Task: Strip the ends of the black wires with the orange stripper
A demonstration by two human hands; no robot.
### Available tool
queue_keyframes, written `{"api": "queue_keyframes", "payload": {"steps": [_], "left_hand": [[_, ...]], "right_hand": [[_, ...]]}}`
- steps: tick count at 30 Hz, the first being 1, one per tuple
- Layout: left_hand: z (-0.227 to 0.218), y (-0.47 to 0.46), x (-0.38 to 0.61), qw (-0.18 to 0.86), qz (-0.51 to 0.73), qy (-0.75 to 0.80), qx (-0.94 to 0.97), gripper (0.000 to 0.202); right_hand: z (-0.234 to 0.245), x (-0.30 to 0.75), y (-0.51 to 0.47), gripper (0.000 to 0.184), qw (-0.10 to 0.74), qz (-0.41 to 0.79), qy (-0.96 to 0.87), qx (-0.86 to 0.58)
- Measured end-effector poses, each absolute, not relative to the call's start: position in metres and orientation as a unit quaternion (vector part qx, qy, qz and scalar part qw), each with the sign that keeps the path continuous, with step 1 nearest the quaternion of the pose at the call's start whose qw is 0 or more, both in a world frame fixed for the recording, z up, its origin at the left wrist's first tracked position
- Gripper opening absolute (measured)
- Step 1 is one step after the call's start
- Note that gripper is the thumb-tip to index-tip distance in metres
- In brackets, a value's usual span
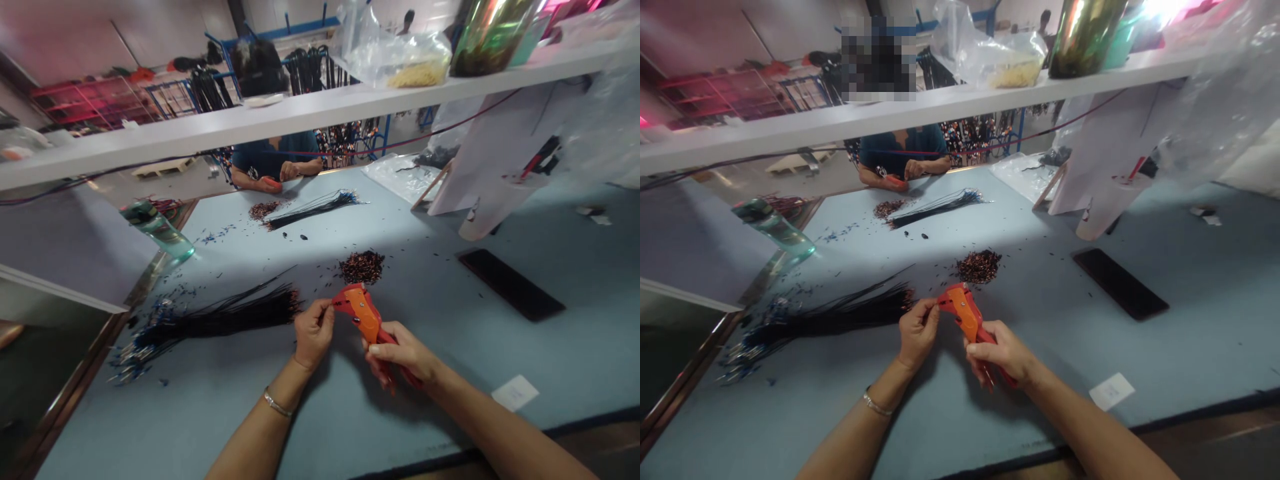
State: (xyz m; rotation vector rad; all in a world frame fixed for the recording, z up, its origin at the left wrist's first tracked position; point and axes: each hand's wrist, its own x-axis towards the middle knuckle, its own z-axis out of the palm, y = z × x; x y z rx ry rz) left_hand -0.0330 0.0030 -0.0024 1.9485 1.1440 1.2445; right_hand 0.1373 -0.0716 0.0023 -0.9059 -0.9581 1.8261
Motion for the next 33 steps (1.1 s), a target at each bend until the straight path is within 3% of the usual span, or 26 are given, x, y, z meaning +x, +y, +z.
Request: {"api": "queue_keyframes", "payload": {"steps": [15, 22, 27, 30, 33], "left_hand": [[-0.008, 0.011, -0.032, 0.330, 0.455, 0.439, 0.701, 0.022], [-0.004, 0.015, -0.034, 0.328, 0.465, 0.475, 0.671, 0.021], [-0.003, 0.013, -0.034, 0.343, 0.468, 0.474, 0.663, 0.018], [-0.003, 0.012, -0.034, 0.358, 0.465, 0.466, 0.662, 0.019], [-0.003, 0.011, -0.033, 0.385, 0.455, 0.451, 0.664, 0.019]], "right_hand": [[-0.001, 0.129, -0.067, 0.035, 0.443, 0.701, -0.384, -0.407], [0.002, 0.148, -0.061, 0.030, 0.513, 0.714, -0.277, -0.387], [0.004, 0.151, -0.061, 0.034, 0.507, 0.697, -0.340, -0.378], [0.008, 0.151, -0.063, 0.034, 0.479, 0.626, -0.462, -0.406], [0.011, 0.151, -0.065, 0.023, 0.456, 0.426, -0.609, -0.490]]}}
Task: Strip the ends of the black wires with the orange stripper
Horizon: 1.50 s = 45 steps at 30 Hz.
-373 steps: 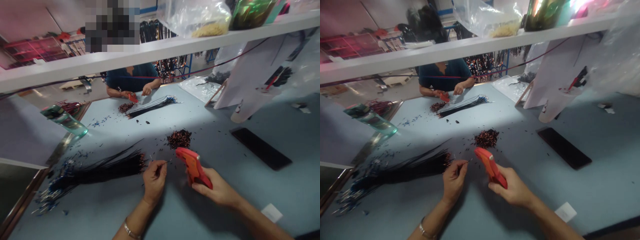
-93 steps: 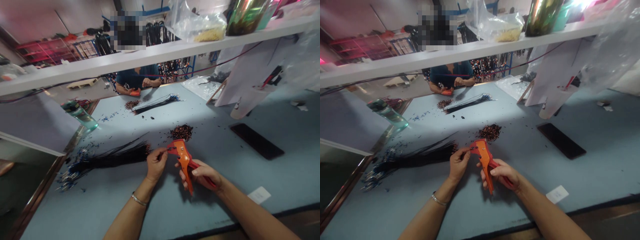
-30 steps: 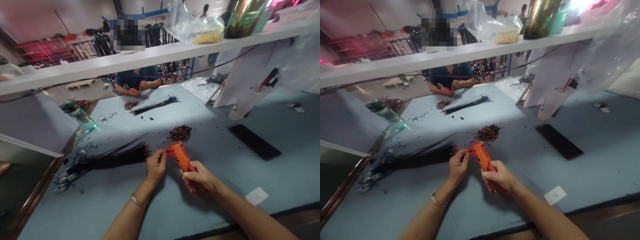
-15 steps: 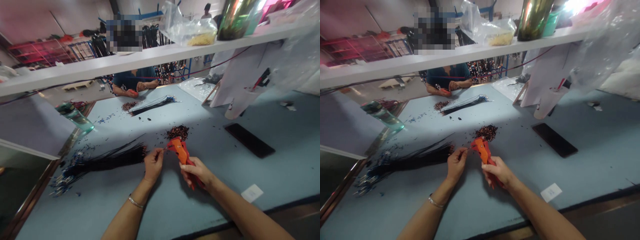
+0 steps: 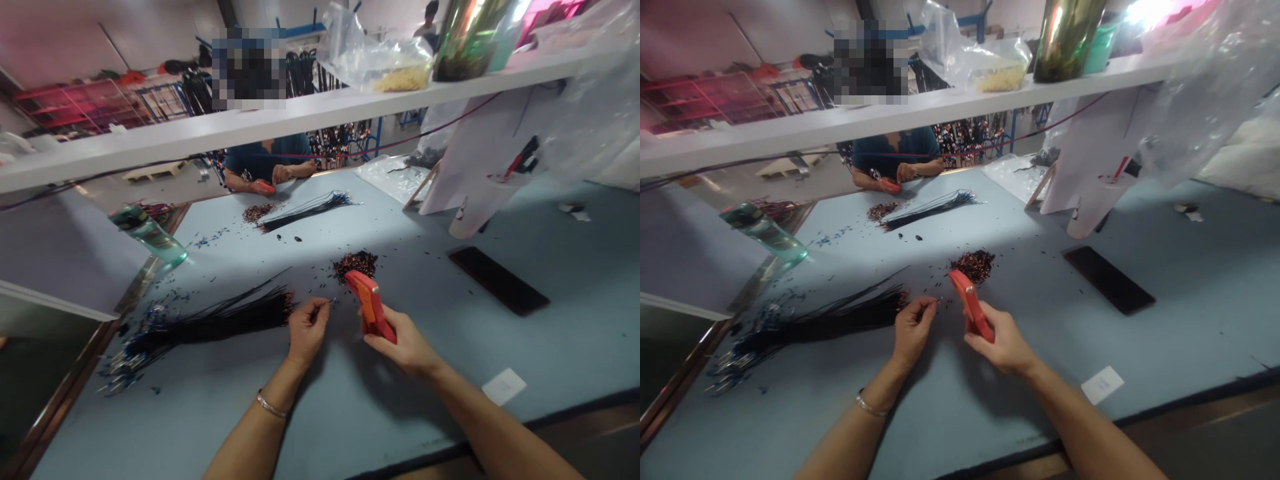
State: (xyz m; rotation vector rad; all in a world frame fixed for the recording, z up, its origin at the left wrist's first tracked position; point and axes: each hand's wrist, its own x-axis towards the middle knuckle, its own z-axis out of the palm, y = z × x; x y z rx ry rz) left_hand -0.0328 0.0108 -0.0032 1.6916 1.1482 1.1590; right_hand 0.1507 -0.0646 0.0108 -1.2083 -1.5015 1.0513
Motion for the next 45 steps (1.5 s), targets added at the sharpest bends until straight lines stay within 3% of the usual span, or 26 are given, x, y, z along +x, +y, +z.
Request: {"api": "queue_keyframes", "payload": {"steps": [5, 11, 33, 45], "left_hand": [[-0.004, 0.006, -0.028, 0.496, 0.431, 0.406, 0.635, 0.016], [-0.005, 0.000, -0.025, 0.603, 0.432, 0.379, 0.554, 0.018], [0.006, 0.002, -0.024, 0.571, 0.399, 0.352, 0.625, 0.030], [0.008, 0.004, -0.023, 0.590, 0.382, 0.366, 0.610, 0.047]], "right_hand": [[0.007, 0.146, -0.063, 0.035, 0.430, 0.136, -0.720, -0.527], [-0.001, 0.142, -0.061, 0.040, 0.390, 0.043, -0.766, -0.509], [-0.007, 0.145, -0.057, 0.044, 0.367, 0.066, -0.761, -0.530], [-0.009, 0.147, -0.054, 0.030, 0.341, 0.051, -0.774, -0.531]]}}
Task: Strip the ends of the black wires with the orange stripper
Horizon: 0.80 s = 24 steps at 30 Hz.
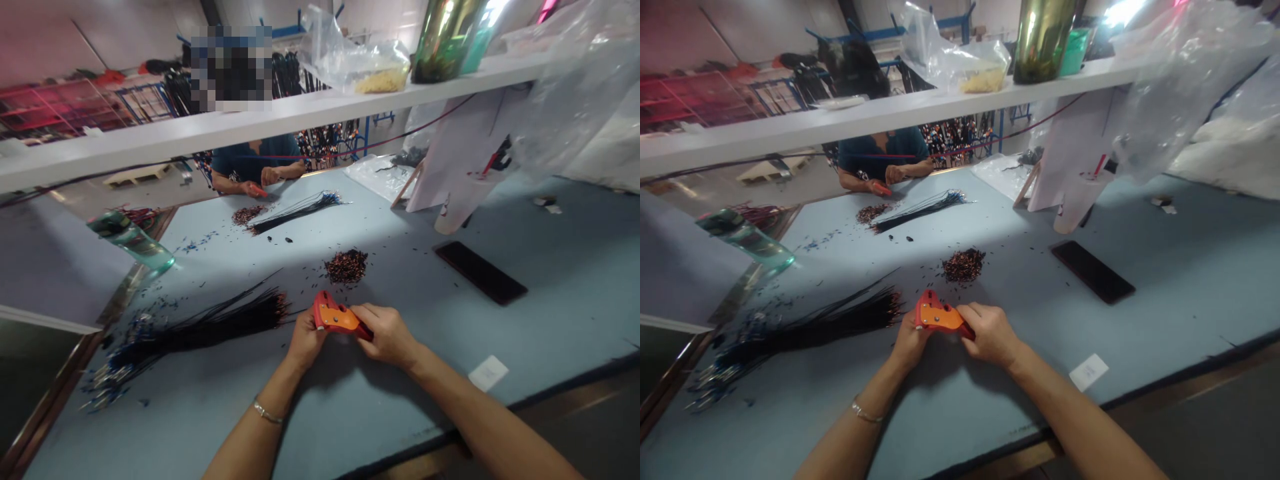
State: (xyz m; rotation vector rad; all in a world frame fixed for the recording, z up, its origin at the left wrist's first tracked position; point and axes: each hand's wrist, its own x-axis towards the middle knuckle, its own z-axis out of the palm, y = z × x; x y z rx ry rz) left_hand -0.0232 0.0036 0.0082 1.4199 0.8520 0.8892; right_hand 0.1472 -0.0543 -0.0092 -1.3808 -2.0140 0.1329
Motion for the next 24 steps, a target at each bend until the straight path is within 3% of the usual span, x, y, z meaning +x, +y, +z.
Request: {"api": "queue_keyframes", "payload": {"steps": [12, 19, 21, 24], "left_hand": [[0.003, 0.007, -0.023, 0.599, 0.376, 0.341, 0.619, 0.042], [-0.010, 0.008, -0.025, 0.626, 0.360, 0.378, 0.580, 0.036], [-0.010, 0.007, -0.026, 0.636, 0.358, 0.384, 0.565, 0.030], [-0.007, 0.007, -0.026, 0.644, 0.364, 0.380, 0.555, 0.027]], "right_hand": [[-0.009, 0.149, -0.053, 0.023, 0.337, 0.084, -0.767, -0.540], [-0.003, 0.149, -0.050, 0.030, 0.391, 0.100, -0.714, -0.572], [0.005, 0.152, -0.052, 0.029, 0.426, 0.150, -0.673, -0.586], [0.015, 0.156, -0.056, 0.022, 0.481, 0.331, -0.581, -0.567]]}}
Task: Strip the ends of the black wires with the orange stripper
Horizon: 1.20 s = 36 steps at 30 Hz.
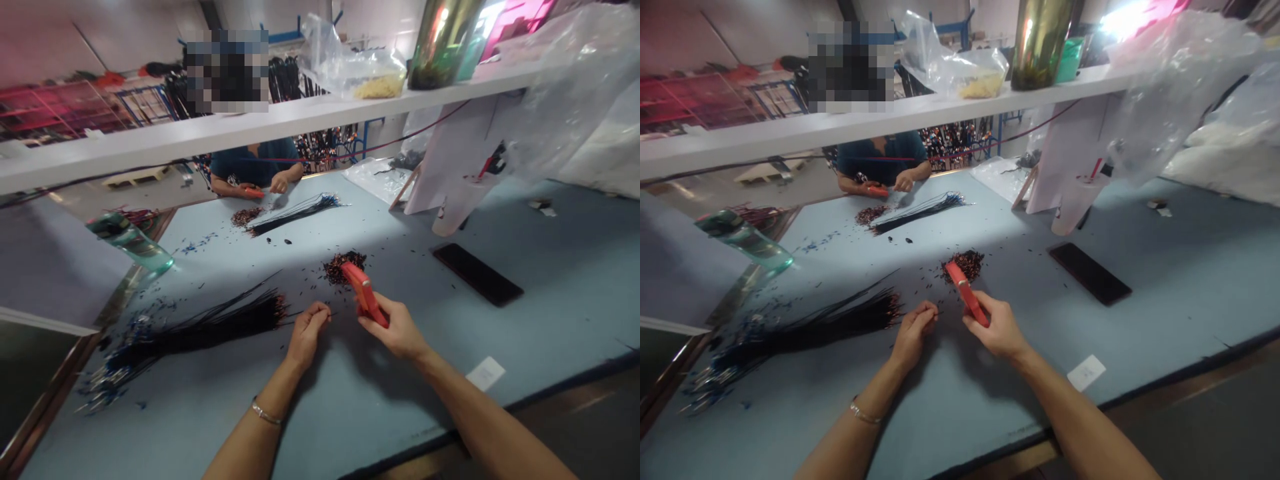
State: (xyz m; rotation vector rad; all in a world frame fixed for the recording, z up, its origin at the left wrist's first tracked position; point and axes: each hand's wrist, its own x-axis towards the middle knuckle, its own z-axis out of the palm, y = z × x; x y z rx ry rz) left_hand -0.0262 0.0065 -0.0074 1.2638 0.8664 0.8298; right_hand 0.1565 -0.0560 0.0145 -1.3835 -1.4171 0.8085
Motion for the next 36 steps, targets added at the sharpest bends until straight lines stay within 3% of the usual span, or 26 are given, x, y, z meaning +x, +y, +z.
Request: {"api": "queue_keyframes", "payload": {"steps": [4, 8, 15, 36], "left_hand": [[-0.005, 0.007, -0.024, 0.639, 0.399, 0.397, 0.525, 0.032], [-0.006, 0.010, -0.024, 0.623, 0.445, 0.418, 0.489, 0.036], [-0.012, 0.011, -0.028, 0.556, 0.463, 0.447, 0.526, 0.033], [-0.012, 0.011, -0.028, 0.555, 0.447, 0.429, 0.555, 0.037]], "right_hand": [[0.015, 0.159, -0.059, 0.031, 0.520, 0.624, -0.408, -0.416], [0.008, 0.155, -0.061, 0.032, 0.498, 0.737, -0.303, -0.342], [0.005, 0.153, -0.063, 0.032, 0.436, 0.781, -0.306, -0.327], [0.005, 0.151, -0.065, 0.038, 0.397, 0.777, -0.336, -0.354]]}}
